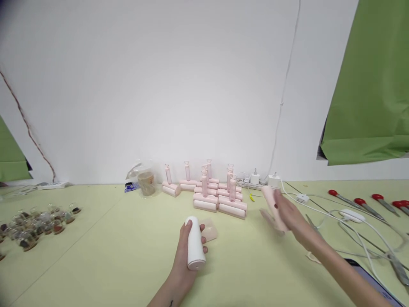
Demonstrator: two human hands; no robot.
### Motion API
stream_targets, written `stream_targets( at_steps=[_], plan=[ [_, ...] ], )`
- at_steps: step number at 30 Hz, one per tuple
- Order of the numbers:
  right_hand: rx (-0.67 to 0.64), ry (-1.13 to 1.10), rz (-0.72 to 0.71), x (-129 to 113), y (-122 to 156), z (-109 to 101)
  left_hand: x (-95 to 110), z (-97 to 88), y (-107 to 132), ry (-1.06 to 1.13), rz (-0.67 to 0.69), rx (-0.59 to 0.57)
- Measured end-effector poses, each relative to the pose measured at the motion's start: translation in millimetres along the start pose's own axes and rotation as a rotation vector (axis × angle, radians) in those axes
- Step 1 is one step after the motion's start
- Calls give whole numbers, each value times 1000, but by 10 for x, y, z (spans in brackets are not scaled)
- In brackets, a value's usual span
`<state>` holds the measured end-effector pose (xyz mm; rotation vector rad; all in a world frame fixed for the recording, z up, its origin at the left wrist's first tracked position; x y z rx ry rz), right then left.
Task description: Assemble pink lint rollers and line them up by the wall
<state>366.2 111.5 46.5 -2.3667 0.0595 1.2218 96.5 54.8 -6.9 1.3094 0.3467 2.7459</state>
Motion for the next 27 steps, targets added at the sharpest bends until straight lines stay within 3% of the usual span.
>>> stream_targets(
  at_steps=[3, 4, 6, 7, 10, 14, 20, 27],
  plan=[
    [-224, -187, 91, -377, 437, 361, 0, -16, 16, -36, 66, 52],
    [-372, -354, 116, -506, 607, 533, -9, -14, 27, -44, 87, 57],
    [-513, -574, 95, -738, 895, 810, -43, 3, 56, -53, 103, 37],
    [-550, -607, 92, -813, 1003, 926, -65, 15, 73, -56, 98, 20],
    [-471, -645, 38, -910, 1145, 1123, -119, 46, 124, -74, 74, -18],
    [-432, -660, 17, -887, 1151, 1194, -130, 69, 164, -112, 64, -32],
    [-449, -657, -29, -881, 1180, 1140, -100, 135, 190, -149, 124, -93],
    [-480, -617, 28, -755, 1206, 1080, -198, 175, 186, -176, 135, -145]
  ],
)
Point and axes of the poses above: each hand's wrist, its own y-axis away from the middle knuckle, its own z-axis out of the palm, x = y × z, the point moved 4 cm from there along -y, towards the middle knuckle, and after that the axes turned 7 degrees about -y, right-handed, at the moved point
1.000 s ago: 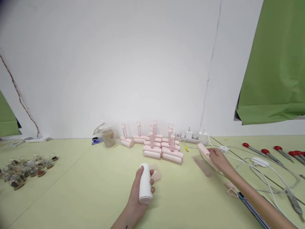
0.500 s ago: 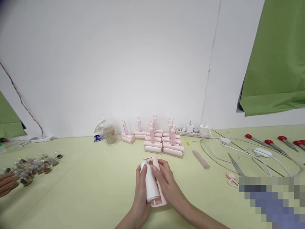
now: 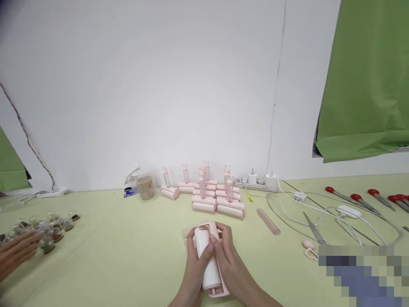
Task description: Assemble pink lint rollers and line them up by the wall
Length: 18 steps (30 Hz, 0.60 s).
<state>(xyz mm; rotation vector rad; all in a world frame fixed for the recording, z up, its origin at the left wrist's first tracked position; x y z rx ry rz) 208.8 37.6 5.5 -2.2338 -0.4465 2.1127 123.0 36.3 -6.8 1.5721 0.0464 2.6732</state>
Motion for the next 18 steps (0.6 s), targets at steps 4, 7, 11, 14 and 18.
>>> stream_targets(
  at_steps=[4, 7, 11, 14, 18],
  plan=[
    [30, 35, -6, 23, 3, -58, -72, 9, -15, 48, -31, -29],
    [79, 38, -35, 33, -7, -71, -89, 11, -39, 82, -48, -60],
    [243, 2, -50, 37, 13, -74, -39, 0, -61, -3, -24, -84],
    [295, -77, -51, 53, 49, -42, 2, -2, -55, -82, 29, -107],
    [360, -54, -98, 125, 119, -31, -33, 21, -38, -144, 87, -196]
  ],
)
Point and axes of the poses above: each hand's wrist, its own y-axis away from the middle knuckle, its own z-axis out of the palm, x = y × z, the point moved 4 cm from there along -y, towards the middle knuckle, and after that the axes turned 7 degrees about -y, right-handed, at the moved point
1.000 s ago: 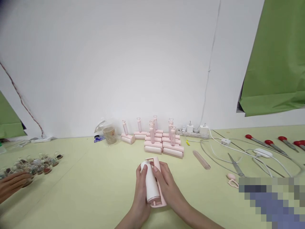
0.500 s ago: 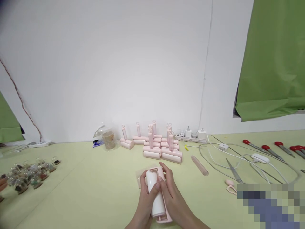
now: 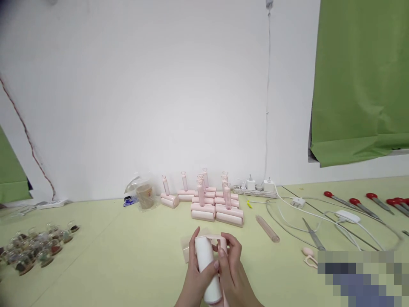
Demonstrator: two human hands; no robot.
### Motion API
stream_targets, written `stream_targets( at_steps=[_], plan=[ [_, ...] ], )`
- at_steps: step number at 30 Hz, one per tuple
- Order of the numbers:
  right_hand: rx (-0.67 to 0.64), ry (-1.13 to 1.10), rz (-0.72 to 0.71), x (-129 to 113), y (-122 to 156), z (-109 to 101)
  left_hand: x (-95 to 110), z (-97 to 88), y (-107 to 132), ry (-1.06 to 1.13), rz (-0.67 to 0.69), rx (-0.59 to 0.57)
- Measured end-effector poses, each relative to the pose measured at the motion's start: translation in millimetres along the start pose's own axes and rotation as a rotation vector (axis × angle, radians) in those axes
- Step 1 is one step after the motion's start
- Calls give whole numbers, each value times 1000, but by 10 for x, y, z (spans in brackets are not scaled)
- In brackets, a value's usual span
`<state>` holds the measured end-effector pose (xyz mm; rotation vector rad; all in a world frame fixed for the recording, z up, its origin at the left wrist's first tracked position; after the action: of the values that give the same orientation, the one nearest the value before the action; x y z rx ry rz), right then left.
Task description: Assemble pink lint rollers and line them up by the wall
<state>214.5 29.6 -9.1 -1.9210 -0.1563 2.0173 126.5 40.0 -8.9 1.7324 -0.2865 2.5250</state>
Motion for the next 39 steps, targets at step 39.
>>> stream_targets(
  at_steps=[39],
  plan=[
    [-1043, 1008, -121, -458, 21, -107, 76, -130, 201, -1449, -286, -592]
  ],
)
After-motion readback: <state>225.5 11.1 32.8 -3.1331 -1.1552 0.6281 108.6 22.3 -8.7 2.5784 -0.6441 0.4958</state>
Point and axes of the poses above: each hand's wrist, its own y-axis away from the middle knuckle, its own z-axis out of the palm, x = y × z, the point moved 4 cm from there along -y, towards the middle knuckle, and after that the axes turned 7 degrees about -y, right-handed, at the moved point
